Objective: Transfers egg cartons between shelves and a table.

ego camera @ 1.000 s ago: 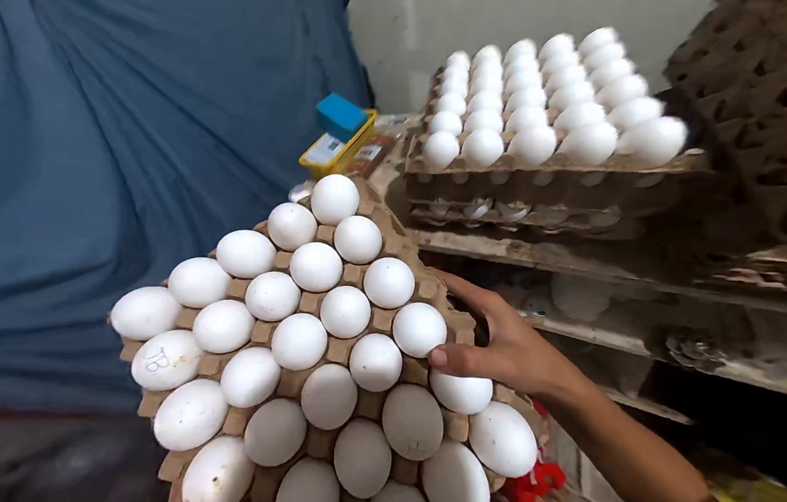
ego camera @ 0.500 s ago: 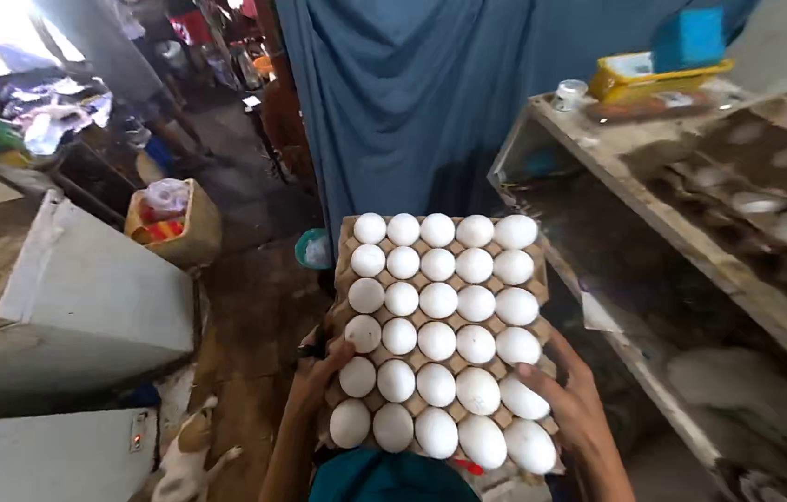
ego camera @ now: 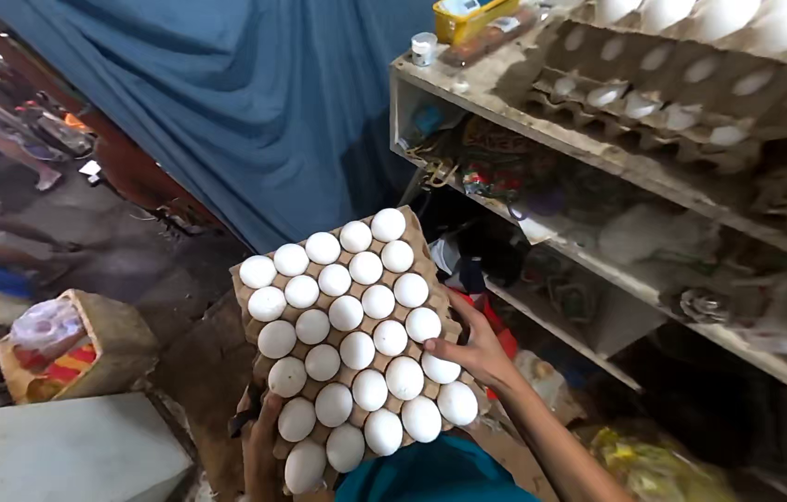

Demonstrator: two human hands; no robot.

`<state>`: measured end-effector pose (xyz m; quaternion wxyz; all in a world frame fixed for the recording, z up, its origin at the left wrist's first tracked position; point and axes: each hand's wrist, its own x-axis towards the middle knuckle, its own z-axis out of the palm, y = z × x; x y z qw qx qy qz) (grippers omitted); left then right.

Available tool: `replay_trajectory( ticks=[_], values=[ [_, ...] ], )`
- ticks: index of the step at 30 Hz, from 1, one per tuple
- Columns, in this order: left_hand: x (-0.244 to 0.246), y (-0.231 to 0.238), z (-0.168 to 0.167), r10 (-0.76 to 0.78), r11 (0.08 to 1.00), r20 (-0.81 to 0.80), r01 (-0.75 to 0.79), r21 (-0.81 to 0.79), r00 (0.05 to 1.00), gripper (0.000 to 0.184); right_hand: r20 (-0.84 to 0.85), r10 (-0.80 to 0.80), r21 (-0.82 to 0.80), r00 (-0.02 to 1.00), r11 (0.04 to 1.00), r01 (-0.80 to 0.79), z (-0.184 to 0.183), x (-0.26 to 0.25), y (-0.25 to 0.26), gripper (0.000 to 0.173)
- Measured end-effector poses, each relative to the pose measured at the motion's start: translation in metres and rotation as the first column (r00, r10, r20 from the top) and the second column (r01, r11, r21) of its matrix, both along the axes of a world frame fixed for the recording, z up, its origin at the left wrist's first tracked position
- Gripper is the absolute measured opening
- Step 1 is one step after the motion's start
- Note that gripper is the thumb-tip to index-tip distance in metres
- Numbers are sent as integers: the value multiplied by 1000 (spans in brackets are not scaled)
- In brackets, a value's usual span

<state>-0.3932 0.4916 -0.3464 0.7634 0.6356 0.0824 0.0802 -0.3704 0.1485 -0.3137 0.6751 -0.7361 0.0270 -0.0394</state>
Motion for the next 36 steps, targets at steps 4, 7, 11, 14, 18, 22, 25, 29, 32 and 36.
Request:
replay_trajectory(
  ticks=[4,7,11,14,18,22,25,29,32,36],
  values=[
    [37,10,2,-81,997,27,81,14,996,64,-33,-55,-12,998,998,55,-2,16,11,109],
    [63,0,8,-108,994,15,107,18,994,66,-57,-94,-25,994,995,93,2,28,6,110],
    [92,-13,11,-143,990,53,142,27,988,62,-34,-127,-25,991,992,126,8,48,-6,105],
    [121,-10,14,-211,977,91,211,5,973,56,-51,-166,-20,985,986,165,20,62,-6,104],
    [183,-6,27,-362,928,128,369,-44,923,44,-30,-244,-6,969,970,244,27,98,8,108],
    [268,6,24,-537,835,135,548,-60,833,40,-27,-359,35,933,932,360,10,147,31,109],
    [315,11,12,-562,820,108,570,-62,820,45,-49,-404,66,913,911,407,-9,177,41,110],
    [354,13,-17,-581,808,88,586,-57,809,46,-67,-411,66,909,908,415,-33,207,40,110],
    [363,10,-43,-603,790,89,609,-69,793,43,-118,-351,78,929,929,361,-50,226,29,111],
    [359,-4,-71,-552,818,67,555,-149,831,42,-133,-295,86,946,948,307,-71,246,10,111]
  ],
)
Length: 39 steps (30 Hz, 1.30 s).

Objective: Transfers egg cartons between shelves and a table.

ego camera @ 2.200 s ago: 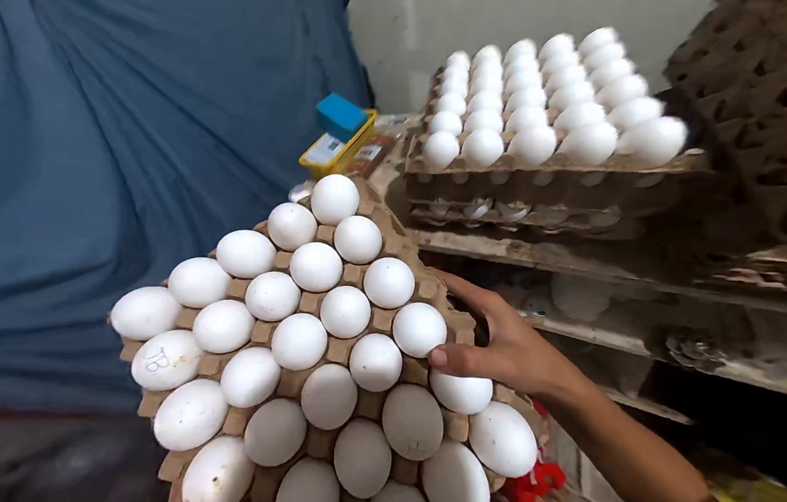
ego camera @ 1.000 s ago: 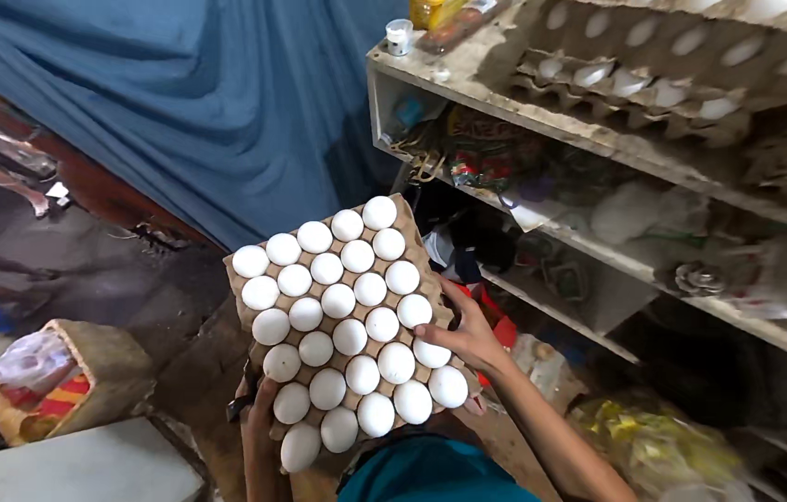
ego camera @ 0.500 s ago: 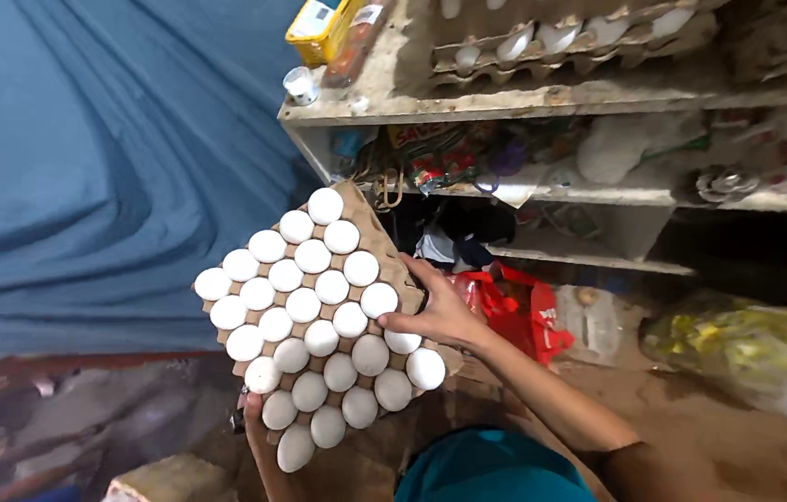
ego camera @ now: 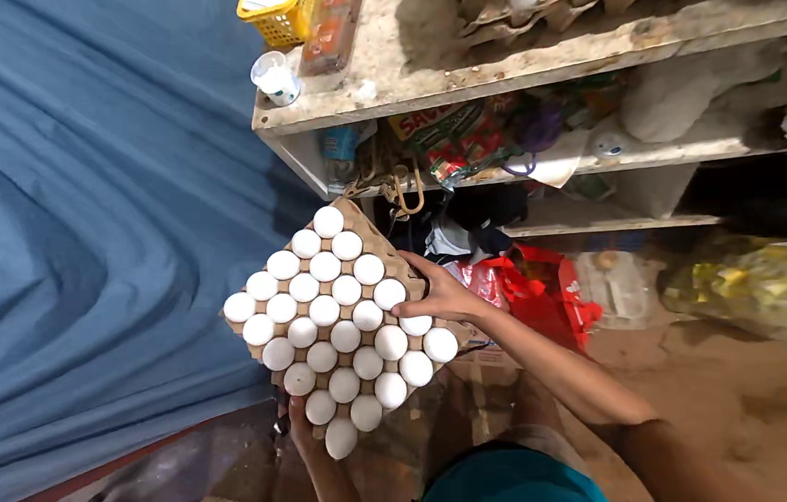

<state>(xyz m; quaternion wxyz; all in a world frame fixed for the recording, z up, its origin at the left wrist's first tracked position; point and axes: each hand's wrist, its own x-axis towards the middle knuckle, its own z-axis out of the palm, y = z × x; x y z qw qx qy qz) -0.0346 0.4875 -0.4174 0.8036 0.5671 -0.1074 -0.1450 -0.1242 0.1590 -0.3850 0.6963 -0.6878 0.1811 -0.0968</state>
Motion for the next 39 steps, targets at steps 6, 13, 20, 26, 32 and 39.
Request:
replay_trajectory(
  ticks=[6,13,20,26,32,39],
  values=[
    [0,-15,-12,105,994,-17,-105,18,994,49,-46,76,11,996,997,-75,-1,18,-17,109],
    [3,-28,-9,123,992,-15,-123,12,992,50,-30,89,2,996,996,-89,2,35,-32,105],
    [-1,-43,13,163,987,-42,-163,1,986,54,3,81,-92,997,993,-80,21,42,-38,103],
    [3,-49,22,96,994,14,-96,-48,995,42,6,57,-161,998,985,-56,38,39,-44,104],
    [-1,-53,18,78,991,-5,-78,-105,997,42,16,59,-193,998,980,-55,41,32,-50,101],
    [1,-46,9,149,989,16,-149,-10,989,47,16,116,-81,993,990,-115,20,51,-49,95]
  ],
)
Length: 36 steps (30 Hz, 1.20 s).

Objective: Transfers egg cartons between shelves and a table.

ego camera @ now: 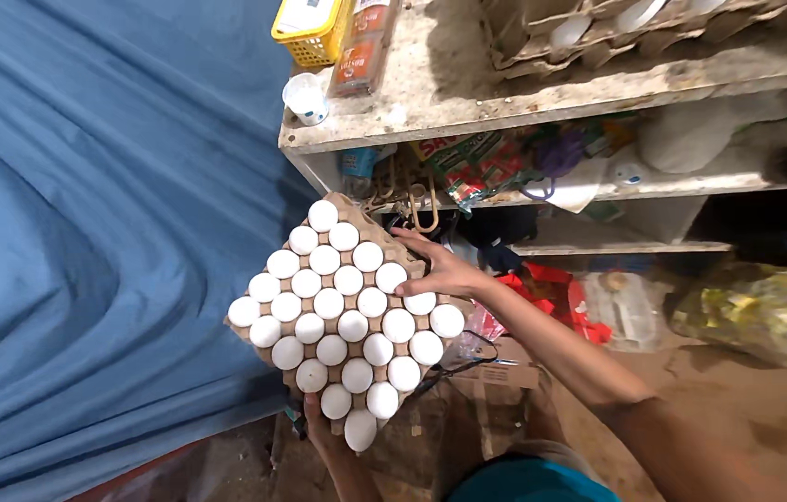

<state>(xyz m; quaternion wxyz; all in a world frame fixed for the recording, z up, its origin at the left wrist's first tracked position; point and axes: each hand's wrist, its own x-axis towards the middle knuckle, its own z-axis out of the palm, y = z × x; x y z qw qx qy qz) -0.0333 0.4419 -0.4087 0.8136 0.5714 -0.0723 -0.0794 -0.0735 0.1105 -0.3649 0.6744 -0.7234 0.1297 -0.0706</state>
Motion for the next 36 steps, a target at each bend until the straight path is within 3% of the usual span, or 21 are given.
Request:
replay_trajectory(
  ticks=[8,13,20,26,29,33,36],
  values=[
    [-6,31,-15,101,991,-58,-95,95,993,58,-25,86,135,996,987,-81,-33,21,28,92],
    [-8,55,-24,165,981,-79,-155,118,983,61,-36,126,123,991,985,-120,-47,32,51,95],
    [-46,105,-21,331,936,-180,-297,190,926,78,-34,192,123,981,975,-186,-40,18,99,95],
    [-145,133,0,580,809,-237,-518,278,779,89,-76,340,135,937,935,-328,-28,-30,142,97],
    [-210,142,1,671,742,-231,-632,224,705,80,-48,448,104,893,891,-442,-27,-61,165,97],
    [-306,153,15,814,579,-250,-768,275,524,68,-97,621,49,778,783,-620,-19,-96,210,96],
    [-373,170,22,887,446,-283,-835,324,364,79,-155,734,27,661,672,-740,-20,-115,261,96]
  ],
)
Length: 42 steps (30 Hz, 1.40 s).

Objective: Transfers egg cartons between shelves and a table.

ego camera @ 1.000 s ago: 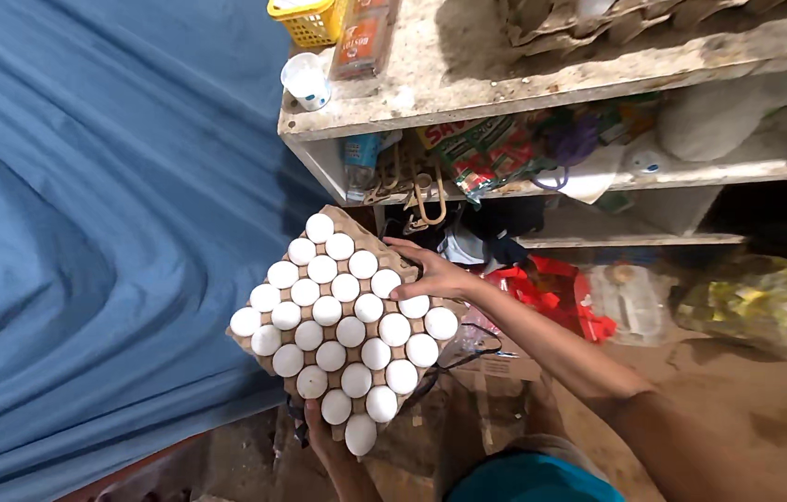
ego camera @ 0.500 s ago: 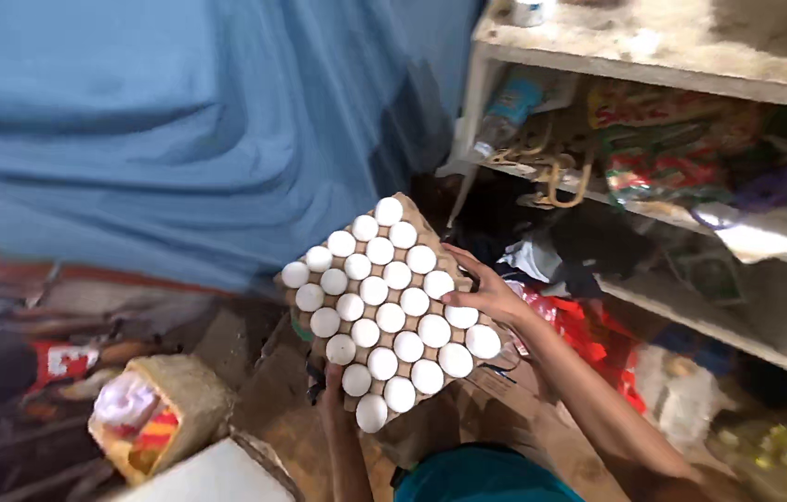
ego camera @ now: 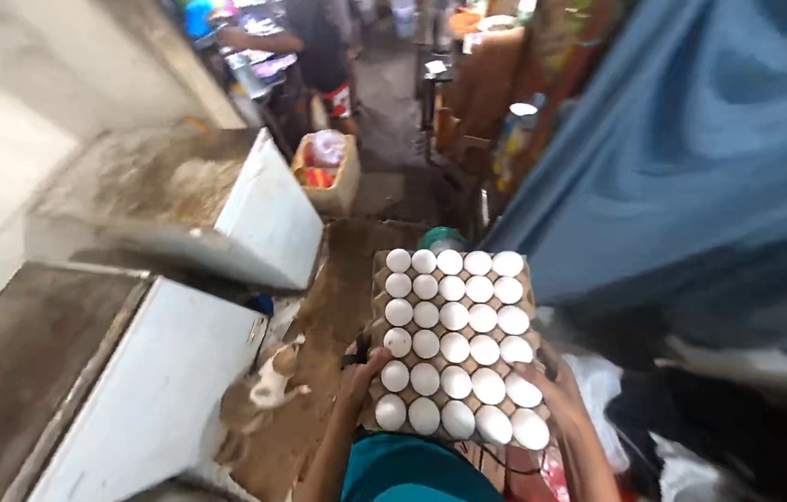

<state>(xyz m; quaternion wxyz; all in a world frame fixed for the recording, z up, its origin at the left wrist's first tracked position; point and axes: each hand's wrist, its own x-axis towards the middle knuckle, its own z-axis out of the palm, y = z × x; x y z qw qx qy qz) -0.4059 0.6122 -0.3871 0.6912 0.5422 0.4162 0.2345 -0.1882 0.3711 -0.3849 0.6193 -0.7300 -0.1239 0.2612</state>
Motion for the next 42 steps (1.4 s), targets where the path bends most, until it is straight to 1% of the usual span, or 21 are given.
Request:
replay_trajectory(
  ticks=[2,4,5,7,9,11,14,15,17,19,22,25,28,30,32,35,36,38,42],
  values=[
    [-37,12,3,125,992,-34,-125,-1,992,79,-17,111,-24,994,994,-111,1,-10,43,94],
    [-70,29,-5,265,963,-2,-265,57,964,74,-18,247,-22,969,969,-247,3,-17,93,92],
    [-84,39,-9,308,947,16,-309,87,951,70,-18,309,-12,951,951,-309,2,-20,119,91],
    [-110,63,-12,388,919,-5,-387,81,922,70,-13,421,26,907,907,-420,-2,-25,175,91],
    [-124,94,-8,470,882,-27,-468,55,882,71,-3,504,16,864,864,-504,-4,-29,236,95],
    [-134,131,-8,572,819,-11,-570,68,820,71,14,564,31,826,825,-564,-9,-35,301,101],
    [-148,188,4,646,761,14,-646,65,763,68,13,634,88,773,769,-633,-10,-45,389,101],
    [-152,207,7,658,752,14,-658,48,753,71,18,655,104,756,751,-653,-8,-48,416,99],
    [-159,249,-2,692,720,33,-693,34,721,83,29,691,124,722,715,-689,-2,-50,469,96],
    [-160,286,-1,717,694,60,-719,25,694,86,23,720,106,694,688,-718,3,-51,515,95],
    [-153,337,6,752,655,98,-756,6,652,75,27,761,74,648,645,-761,4,-46,585,91],
    [-141,394,-5,771,628,133,-778,5,623,76,11,794,57,608,606,-793,1,-33,662,88],
    [-120,460,-18,803,580,145,-814,33,578,68,-3,836,30,549,549,-835,-5,-14,749,88],
    [-103,506,-31,824,552,121,-833,46,553,69,3,870,26,494,493,-869,-12,3,811,90],
    [-83,554,-40,864,497,74,-867,36,498,73,12,900,21,436,435,-900,-17,19,879,91],
    [-52,618,-37,912,406,-49,-913,-35,407,74,-10,936,-25,352,352,-936,-14,37,977,90],
    [-43,639,-39,924,373,-68,-926,-60,377,73,-31,945,-47,326,324,-945,-14,41,1006,89],
    [-28,678,-44,939,324,-80,-939,-111,333,73,-62,961,-91,271,265,-960,-17,49,1063,88],
    [-12,748,-55,955,268,-87,-952,-146,283,78,-81,981,-152,179,165,-974,-35,58,1159,89]
  ],
)
